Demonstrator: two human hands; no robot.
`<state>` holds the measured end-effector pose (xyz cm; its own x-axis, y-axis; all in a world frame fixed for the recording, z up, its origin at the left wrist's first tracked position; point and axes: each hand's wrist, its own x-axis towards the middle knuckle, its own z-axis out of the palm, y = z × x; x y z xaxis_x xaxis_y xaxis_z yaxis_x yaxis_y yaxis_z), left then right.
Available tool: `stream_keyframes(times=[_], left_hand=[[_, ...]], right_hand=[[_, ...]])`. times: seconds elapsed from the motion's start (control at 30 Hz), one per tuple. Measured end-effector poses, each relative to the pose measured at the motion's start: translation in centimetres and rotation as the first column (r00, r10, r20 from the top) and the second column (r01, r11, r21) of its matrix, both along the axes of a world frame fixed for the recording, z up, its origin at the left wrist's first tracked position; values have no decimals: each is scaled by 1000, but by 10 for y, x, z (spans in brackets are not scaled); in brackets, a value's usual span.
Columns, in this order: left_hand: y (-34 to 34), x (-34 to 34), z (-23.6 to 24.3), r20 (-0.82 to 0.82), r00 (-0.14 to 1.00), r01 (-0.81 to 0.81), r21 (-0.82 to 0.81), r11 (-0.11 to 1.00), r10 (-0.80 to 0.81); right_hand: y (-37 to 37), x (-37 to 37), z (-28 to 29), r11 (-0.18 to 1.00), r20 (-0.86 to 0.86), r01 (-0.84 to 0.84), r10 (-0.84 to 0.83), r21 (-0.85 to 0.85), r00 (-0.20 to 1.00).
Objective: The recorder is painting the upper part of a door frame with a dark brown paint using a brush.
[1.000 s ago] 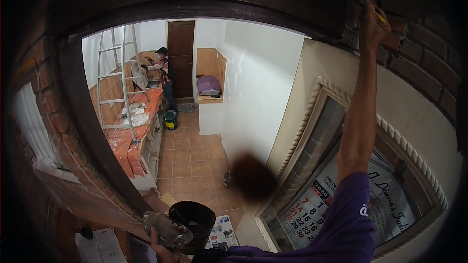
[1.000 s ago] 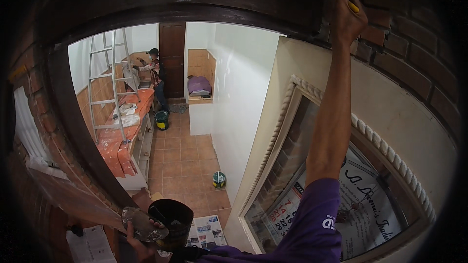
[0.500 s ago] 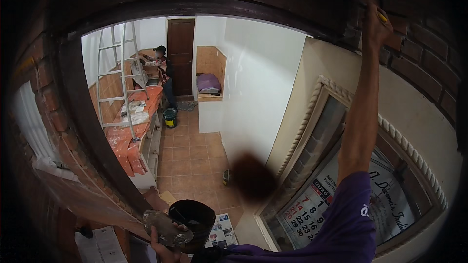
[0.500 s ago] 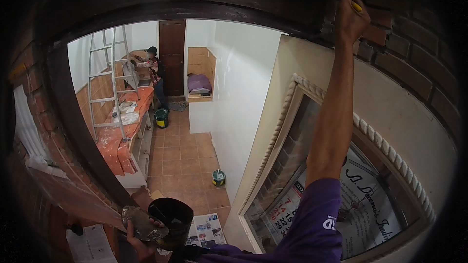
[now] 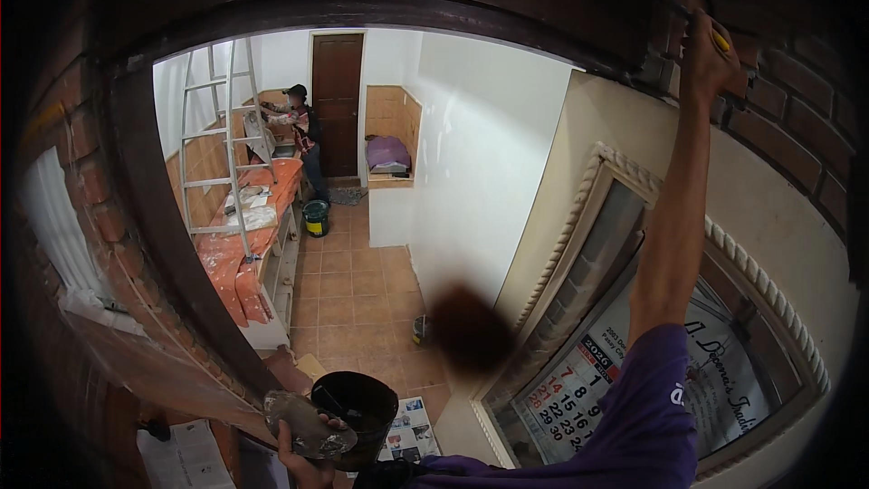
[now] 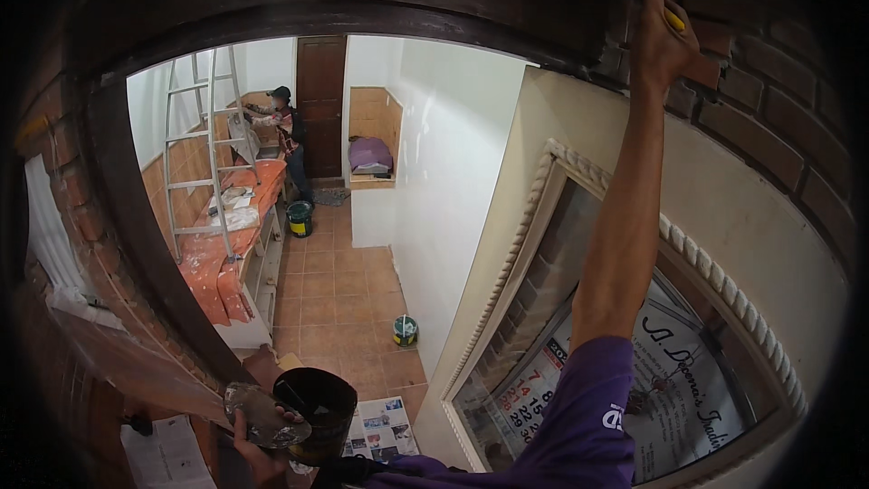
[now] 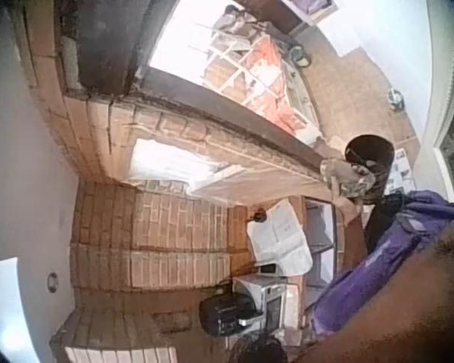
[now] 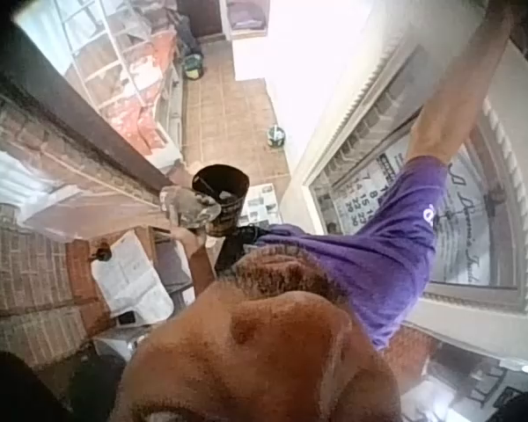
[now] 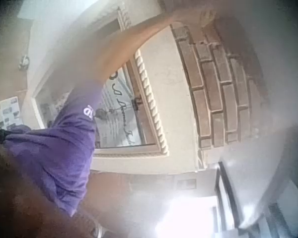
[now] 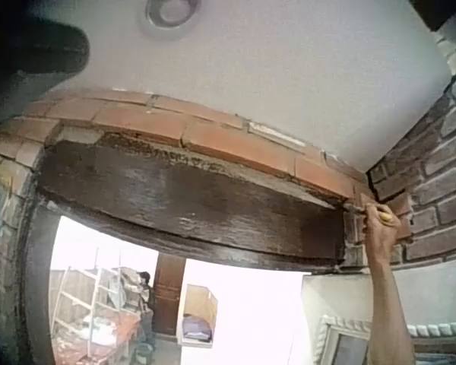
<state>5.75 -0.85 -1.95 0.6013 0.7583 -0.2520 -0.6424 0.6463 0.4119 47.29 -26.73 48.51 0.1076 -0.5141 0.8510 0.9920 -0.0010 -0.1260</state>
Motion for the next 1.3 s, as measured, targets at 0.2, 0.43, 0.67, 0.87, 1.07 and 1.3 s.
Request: stream_keyframes(times=[0.2,0.43,0.67,0.87,1.07,1.3], left_hand=[[-8,5,11,20,1000,5,52,999,-6],[-4,3,7,24,1000,20,-24,999,-20],[-4,2,1,-8,1000,29,-21,999,-29],[-2,4,0,30,999,36,3,999,-36],[1,5,-6,46,998,53,-5,999,-53],[2,6,-6,57,997,45,-6,999,-45]], right_hand=[[6,3,6,999,40,45,-46,29,998],[4,9,3,996,2,83,-83,12,997],[5,9,4,999,-6,31,-31,-10,999],[1,7,6,998,12,55,-56,28,998],[0,11,9,994,-86,106,-104,19,991],[-2,1,12,996,-8,84,-84,34,996]])
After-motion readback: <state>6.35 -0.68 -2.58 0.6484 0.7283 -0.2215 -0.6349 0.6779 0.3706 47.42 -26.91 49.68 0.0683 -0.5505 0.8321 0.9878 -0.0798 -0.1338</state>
